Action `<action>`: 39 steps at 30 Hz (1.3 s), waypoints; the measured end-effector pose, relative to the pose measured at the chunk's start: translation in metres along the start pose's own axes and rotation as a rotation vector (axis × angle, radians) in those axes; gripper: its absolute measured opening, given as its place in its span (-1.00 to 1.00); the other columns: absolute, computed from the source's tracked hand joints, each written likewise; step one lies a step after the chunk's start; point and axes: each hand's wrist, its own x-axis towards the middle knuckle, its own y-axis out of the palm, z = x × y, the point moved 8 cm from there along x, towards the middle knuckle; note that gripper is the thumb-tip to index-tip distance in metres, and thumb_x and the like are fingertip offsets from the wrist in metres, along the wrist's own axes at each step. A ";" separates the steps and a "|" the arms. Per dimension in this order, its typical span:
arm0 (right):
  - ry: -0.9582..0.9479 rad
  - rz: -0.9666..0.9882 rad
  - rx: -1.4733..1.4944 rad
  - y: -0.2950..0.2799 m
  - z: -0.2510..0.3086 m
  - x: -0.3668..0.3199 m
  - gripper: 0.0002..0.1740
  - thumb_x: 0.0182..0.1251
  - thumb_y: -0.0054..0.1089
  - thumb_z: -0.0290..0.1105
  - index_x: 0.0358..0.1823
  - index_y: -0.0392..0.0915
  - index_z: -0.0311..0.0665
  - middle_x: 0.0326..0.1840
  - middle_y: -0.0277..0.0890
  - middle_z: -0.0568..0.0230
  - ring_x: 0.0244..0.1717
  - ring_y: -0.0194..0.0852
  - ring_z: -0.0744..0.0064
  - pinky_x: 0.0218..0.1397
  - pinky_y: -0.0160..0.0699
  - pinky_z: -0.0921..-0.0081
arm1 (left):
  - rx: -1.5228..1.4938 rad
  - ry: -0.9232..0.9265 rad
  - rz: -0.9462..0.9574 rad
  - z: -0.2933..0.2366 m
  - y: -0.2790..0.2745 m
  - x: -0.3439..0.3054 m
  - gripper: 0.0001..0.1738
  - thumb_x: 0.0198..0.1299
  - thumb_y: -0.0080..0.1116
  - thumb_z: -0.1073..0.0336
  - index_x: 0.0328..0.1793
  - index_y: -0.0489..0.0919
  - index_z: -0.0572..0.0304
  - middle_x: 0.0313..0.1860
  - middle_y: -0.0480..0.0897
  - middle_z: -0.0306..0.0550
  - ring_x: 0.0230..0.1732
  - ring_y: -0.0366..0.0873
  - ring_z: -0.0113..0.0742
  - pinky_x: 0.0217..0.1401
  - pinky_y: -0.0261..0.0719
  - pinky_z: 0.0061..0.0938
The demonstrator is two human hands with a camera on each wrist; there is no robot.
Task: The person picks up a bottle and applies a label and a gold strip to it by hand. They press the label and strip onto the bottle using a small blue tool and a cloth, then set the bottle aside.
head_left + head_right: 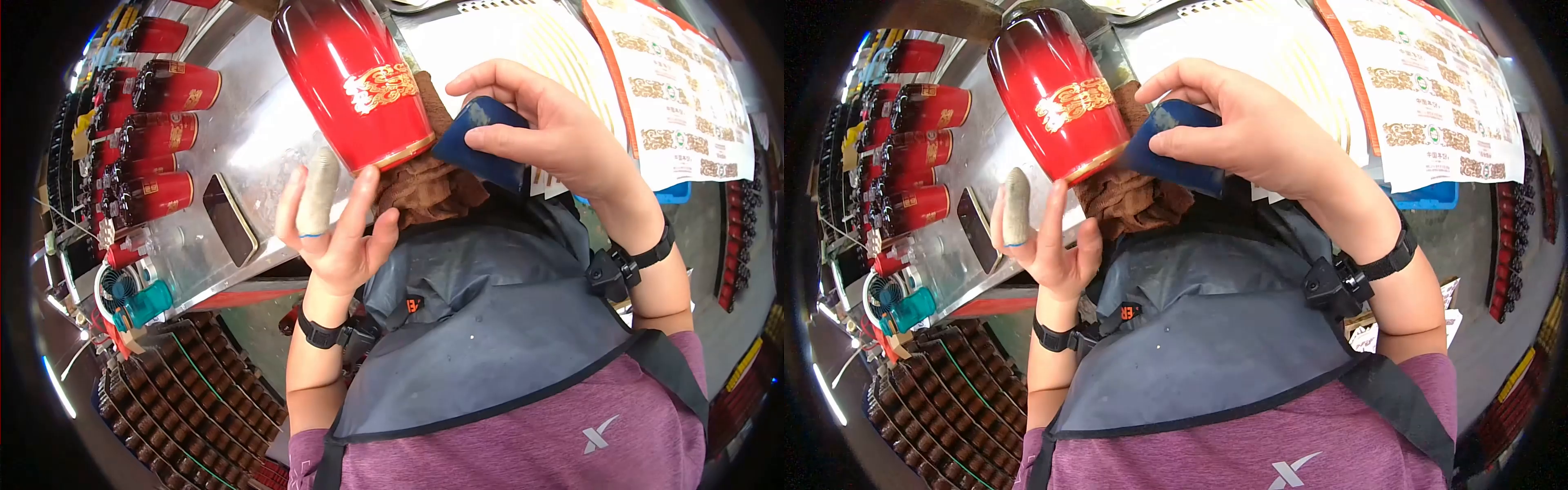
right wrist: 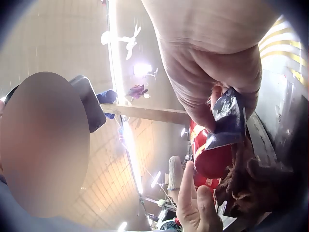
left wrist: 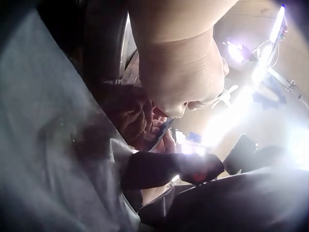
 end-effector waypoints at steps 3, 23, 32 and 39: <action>-0.006 -0.012 -0.043 0.001 -0.005 0.003 -0.63 0.30 0.30 -0.46 0.12 0.51 -0.32 -0.08 0.58 0.32 -0.02 0.50 0.64 0.05 0.53 0.63 | 0.005 0.019 0.032 -0.003 0.004 0.000 -0.56 0.15 0.40 0.08 0.16 0.74 -0.05 0.33 0.41 0.05 0.48 0.17 0.07 0.44 0.36 -0.17; -0.171 -0.151 -0.194 -0.004 0.015 -0.004 -0.67 0.28 0.32 -0.44 0.07 0.54 -0.28 -0.20 0.58 0.37 -0.14 0.51 0.65 -0.04 0.55 0.62 | 0.029 0.042 0.049 -0.006 0.002 0.010 -0.51 0.10 0.43 0.05 0.18 0.72 -0.08 0.33 0.44 0.06 0.46 0.18 0.06 0.45 0.38 -0.13; -0.218 -0.134 -0.204 0.002 0.011 0.001 -0.68 0.30 0.31 -0.44 0.06 0.53 -0.28 -0.20 0.58 0.37 -0.16 0.50 0.67 -0.07 0.57 0.62 | 0.039 0.047 0.067 -0.008 0.006 0.007 -0.49 0.10 0.43 0.04 0.20 0.72 -0.06 0.34 0.44 0.07 0.45 0.20 0.06 0.45 0.38 -0.11; -0.186 0.011 -0.154 0.013 0.015 0.001 -0.64 0.34 0.30 -0.52 0.14 0.48 -0.28 0.02 0.47 0.42 0.08 0.44 0.66 0.19 0.46 0.62 | 0.043 0.053 0.064 -0.009 0.006 0.009 -0.49 0.10 0.43 0.04 0.19 0.72 -0.08 0.36 0.42 0.05 0.46 0.20 0.05 0.46 0.38 -0.11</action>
